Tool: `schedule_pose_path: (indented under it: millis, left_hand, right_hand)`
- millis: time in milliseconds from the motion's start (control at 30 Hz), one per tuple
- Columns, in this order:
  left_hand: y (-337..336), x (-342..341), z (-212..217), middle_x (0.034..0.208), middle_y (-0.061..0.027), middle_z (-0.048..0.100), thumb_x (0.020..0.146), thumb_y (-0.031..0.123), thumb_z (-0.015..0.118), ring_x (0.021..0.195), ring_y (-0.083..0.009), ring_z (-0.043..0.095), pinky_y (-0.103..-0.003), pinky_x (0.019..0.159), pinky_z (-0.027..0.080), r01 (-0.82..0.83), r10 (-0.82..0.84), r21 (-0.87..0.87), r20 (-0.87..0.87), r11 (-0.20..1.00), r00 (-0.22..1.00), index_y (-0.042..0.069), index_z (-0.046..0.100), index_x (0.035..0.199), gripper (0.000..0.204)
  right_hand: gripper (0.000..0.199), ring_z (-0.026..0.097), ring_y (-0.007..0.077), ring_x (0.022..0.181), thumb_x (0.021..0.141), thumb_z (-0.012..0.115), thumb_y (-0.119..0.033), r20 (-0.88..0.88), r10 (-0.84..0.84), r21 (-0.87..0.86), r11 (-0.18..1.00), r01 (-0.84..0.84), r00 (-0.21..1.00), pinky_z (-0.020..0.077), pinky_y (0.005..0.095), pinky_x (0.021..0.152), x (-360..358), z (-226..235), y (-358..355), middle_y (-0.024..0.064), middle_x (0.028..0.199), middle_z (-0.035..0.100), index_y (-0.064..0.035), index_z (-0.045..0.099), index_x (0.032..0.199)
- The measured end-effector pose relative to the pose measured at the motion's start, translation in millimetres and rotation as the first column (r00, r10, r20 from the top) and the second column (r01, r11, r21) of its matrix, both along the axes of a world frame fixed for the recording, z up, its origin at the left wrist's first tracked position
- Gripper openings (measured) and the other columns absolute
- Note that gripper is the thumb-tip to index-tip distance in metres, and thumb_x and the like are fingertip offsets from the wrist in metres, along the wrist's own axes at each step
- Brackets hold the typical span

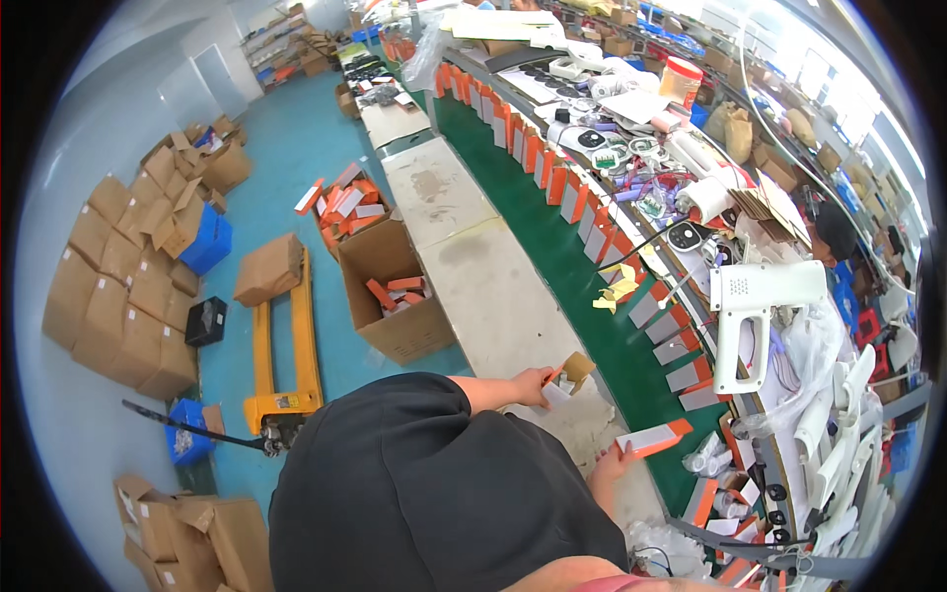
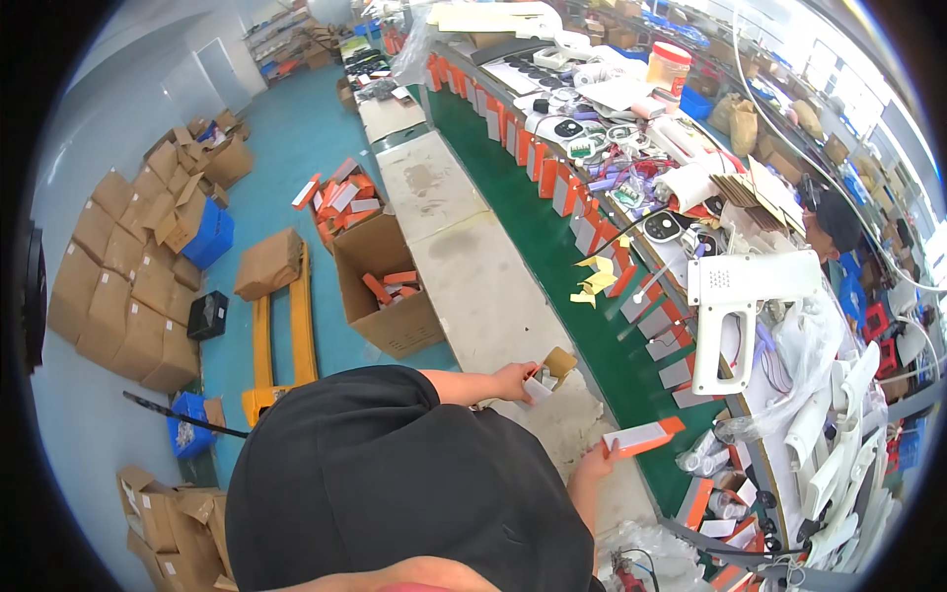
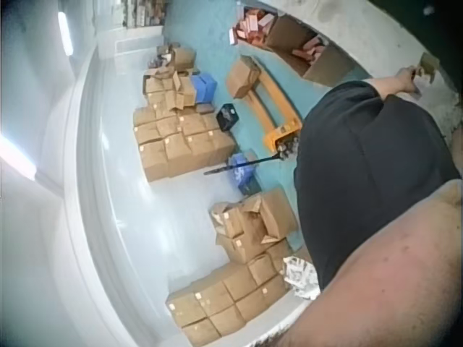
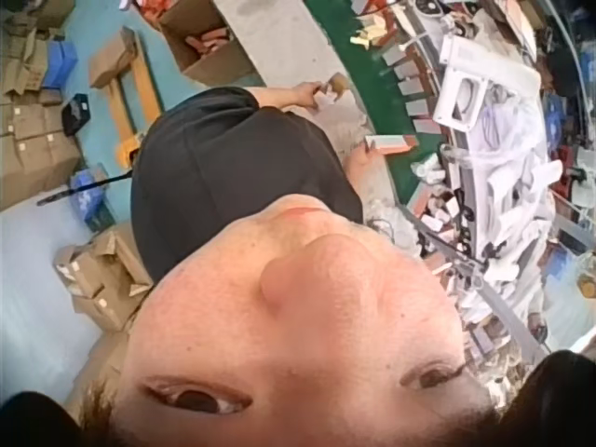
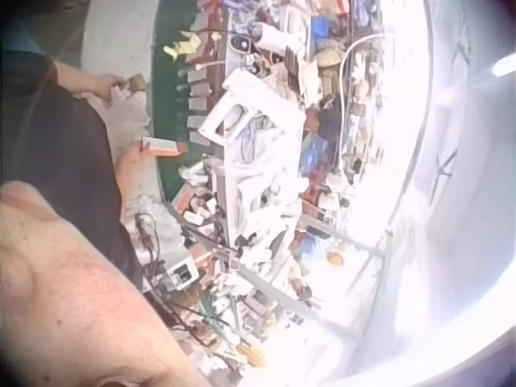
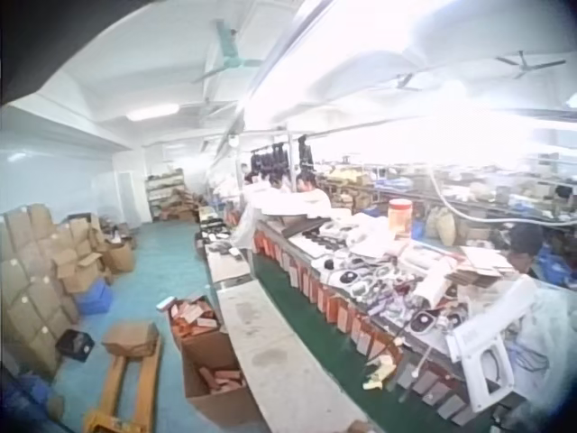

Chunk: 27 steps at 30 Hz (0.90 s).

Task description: Pack electronic components or packaged items from a production line into large cardboard shipping boxes.

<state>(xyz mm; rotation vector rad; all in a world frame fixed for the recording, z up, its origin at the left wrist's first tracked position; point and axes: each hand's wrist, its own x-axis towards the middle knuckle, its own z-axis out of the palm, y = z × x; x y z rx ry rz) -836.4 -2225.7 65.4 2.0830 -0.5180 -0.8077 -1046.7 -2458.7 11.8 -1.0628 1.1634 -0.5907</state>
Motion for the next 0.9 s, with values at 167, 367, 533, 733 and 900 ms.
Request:
schedule_pose_path:
  millis: [167, 367, 533, 733, 900]
  left_hand:
    - [-9, 28, -28, 0.118, -0.0081, 0.073, 0.060, 0.022, 0.096, 0.109, -0.0255, 0.070, -0.038, 0.099, 0.054, 0.009, -0.016, -0.121, -0.060, 0.993, 0.998, 0.013, 0.057, 0.134, 0.084]
    - [-13, 45, -51, 0.108, -0.0117, 0.073, 0.062, 0.022, 0.096, 0.101, -0.0260, 0.070, -0.039, 0.090, 0.056, 0.167, -0.152, -0.150, 0.108, 0.975, 0.983, 0.006, 0.061, 0.122, 0.071]
    - [-18, 22, -23, 0.112, -0.0104, 0.073, 0.070, 0.015, 0.093, 0.103, -0.0225, 0.071, -0.036, 0.091, 0.056, 0.064, -0.097, -0.312, -0.093, 0.948, 0.991, 0.006, 0.060, 0.123, 0.064]
    - [-8, 22, 7, 0.110, -0.0097, 0.074, 0.070, 0.016, 0.093, 0.102, -0.0213, 0.072, -0.036, 0.089, 0.057, 0.072, -0.081, -0.237, -0.027, 0.969, 0.996, 0.004, 0.059, 0.125, 0.065]
    - [22, 18, 7, 0.106, -0.0102, 0.076, 0.072, 0.014, 0.093, 0.095, -0.0190, 0.073, -0.035, 0.085, 0.058, -0.016, 0.011, -0.178, -0.024, 0.984, 1.000, 0.000, 0.063, 0.120, 0.059]
  right_hand:
    - [0.046, 0.055, 0.0139, 0.058, 0.089, 0.063, -0.004, -0.134, 0.234, 0.025, 0.972, -0.233, 0.963, 0.0439, 0.0309, 0.048, -18, -27, 39, 0.0063, 0.079, 0.063, -0.0053, 0.062, 0.135]
    - [0.036, 0.060, 0.0419, 0.123, 0.080, 0.071, -0.019, -0.654, 0.411, -0.258, 0.668, -0.698, 0.635, 0.0456, 0.0457, 0.108, -35, -17, 52, 0.0299, 0.142, 0.051, -0.0127, 0.078, 0.114]
    - [0.031, 0.050, 0.0420, 0.134, 0.078, 0.080, -0.031, -0.623, 0.560, -0.279, 0.493, -0.824, 0.546, 0.0425, 0.0450, 0.112, -49, 0, 49, 0.0271, 0.154, 0.038, -0.0148, 0.080, 0.105]
    - [0.022, 0.068, 0.0358, 0.105, 0.079, 0.077, -0.031, -0.736, 0.595, -0.166, 0.303, -0.938, 0.322, 0.0546, 0.0428, 0.091, -11, 13, -16, 0.0146, 0.111, 0.073, -0.0098, 0.077, 0.082]
    - [0.025, 0.072, 0.0382, 0.085, 0.083, 0.069, -0.028, -0.585, -0.073, -0.637, 0.657, -0.402, 0.807, 0.0579, 0.0450, 0.082, 36, 21, -148, 0.0192, 0.085, 0.074, -0.0048, 0.076, 0.088]
